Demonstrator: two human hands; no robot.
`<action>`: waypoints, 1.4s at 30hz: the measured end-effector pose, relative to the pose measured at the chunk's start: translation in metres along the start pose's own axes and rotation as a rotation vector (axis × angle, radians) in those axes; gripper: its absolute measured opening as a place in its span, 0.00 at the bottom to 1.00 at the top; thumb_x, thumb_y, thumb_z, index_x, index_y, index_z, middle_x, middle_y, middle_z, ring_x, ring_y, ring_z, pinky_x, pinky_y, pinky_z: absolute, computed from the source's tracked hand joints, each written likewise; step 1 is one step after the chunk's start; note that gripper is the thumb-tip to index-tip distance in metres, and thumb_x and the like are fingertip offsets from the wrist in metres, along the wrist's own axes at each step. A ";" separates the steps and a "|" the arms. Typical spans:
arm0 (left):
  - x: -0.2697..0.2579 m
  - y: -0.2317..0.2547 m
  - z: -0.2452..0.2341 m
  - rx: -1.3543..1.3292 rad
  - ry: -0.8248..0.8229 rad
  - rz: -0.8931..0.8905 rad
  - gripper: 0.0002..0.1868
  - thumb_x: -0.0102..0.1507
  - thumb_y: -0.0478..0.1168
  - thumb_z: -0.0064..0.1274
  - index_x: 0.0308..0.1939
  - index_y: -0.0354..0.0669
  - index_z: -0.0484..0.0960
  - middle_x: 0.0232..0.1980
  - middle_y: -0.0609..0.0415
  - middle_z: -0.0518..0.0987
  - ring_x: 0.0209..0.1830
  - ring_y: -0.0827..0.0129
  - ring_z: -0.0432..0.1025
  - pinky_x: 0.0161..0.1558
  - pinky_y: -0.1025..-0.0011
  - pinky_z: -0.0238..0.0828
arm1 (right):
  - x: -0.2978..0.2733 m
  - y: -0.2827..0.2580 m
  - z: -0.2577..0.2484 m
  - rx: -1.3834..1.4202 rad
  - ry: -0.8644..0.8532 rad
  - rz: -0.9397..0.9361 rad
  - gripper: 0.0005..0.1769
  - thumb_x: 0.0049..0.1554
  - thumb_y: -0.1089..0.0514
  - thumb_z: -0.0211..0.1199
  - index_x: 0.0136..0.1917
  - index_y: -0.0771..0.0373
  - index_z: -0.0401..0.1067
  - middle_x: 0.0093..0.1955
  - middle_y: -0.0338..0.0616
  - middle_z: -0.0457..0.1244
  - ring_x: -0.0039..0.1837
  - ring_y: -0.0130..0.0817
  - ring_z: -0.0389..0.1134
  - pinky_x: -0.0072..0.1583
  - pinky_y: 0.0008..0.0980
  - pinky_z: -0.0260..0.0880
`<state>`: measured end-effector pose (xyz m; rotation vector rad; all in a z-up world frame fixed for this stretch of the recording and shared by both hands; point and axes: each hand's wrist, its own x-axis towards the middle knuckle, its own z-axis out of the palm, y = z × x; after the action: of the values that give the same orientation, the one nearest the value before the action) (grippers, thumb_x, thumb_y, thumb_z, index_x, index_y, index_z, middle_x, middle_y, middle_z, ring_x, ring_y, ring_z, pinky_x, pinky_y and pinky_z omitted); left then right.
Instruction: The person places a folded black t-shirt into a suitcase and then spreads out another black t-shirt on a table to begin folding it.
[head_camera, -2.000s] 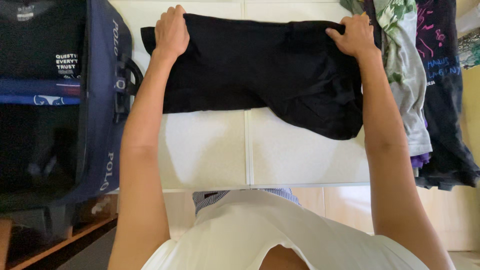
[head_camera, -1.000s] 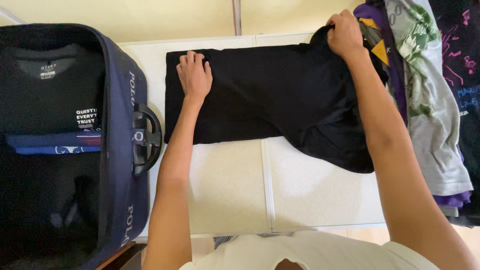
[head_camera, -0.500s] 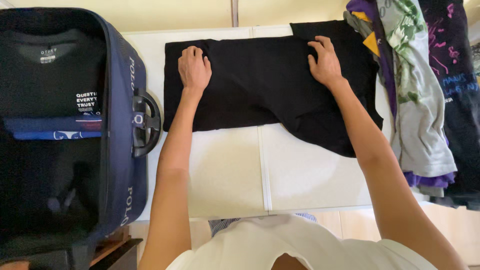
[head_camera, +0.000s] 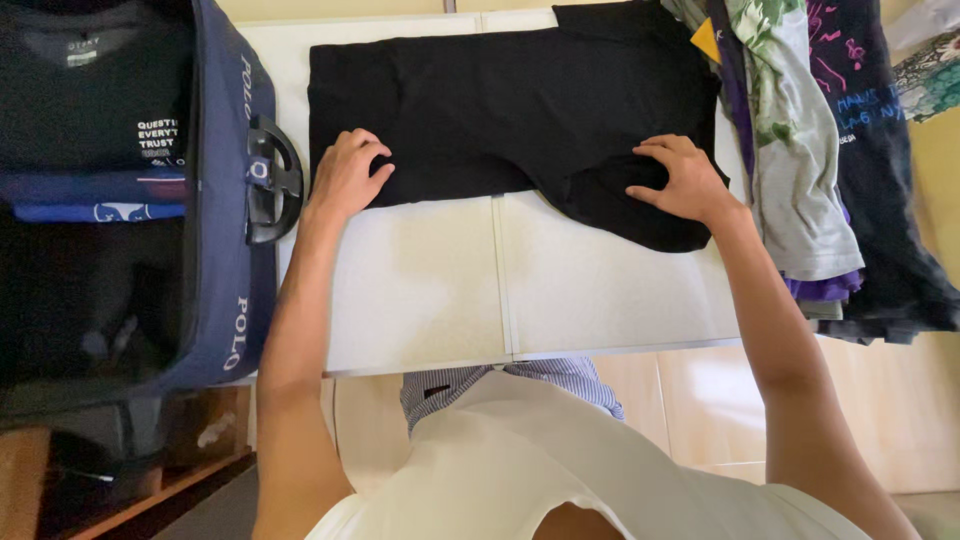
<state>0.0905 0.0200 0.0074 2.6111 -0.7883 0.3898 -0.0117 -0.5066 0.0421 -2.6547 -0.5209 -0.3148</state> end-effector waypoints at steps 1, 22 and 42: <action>-0.007 0.001 -0.003 0.008 0.009 0.001 0.12 0.62 0.42 0.64 0.47 0.42 0.85 0.52 0.51 0.78 0.55 0.53 0.71 0.54 0.57 0.70 | -0.005 0.000 -0.002 -0.030 -0.005 -0.017 0.30 0.50 0.49 0.75 0.63 0.65 0.75 0.66 0.54 0.64 0.68 0.54 0.63 0.67 0.48 0.64; -0.084 0.061 -0.038 -0.087 0.167 0.134 0.06 0.65 0.30 0.59 0.46 0.35 0.83 0.53 0.53 0.81 0.54 0.57 0.75 0.53 0.59 0.68 | -0.050 0.026 0.038 -0.283 0.360 -0.130 0.08 0.59 0.64 0.73 0.51 0.65 0.78 0.54 0.46 0.63 0.58 0.44 0.66 0.56 0.40 0.70; -0.092 0.091 -0.009 0.052 -0.003 -0.087 0.16 0.65 0.42 0.63 0.55 0.41 0.85 0.50 0.50 0.77 0.51 0.56 0.73 0.52 0.59 0.69 | -0.056 0.026 0.030 0.024 0.297 -0.064 0.05 0.61 0.65 0.69 0.45 0.66 0.75 0.58 0.48 0.69 0.60 0.47 0.67 0.61 0.42 0.68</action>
<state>-0.0368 -0.0031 0.0070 2.6836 -0.6719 0.3860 -0.0479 -0.5333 -0.0103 -2.5099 -0.5093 -0.7033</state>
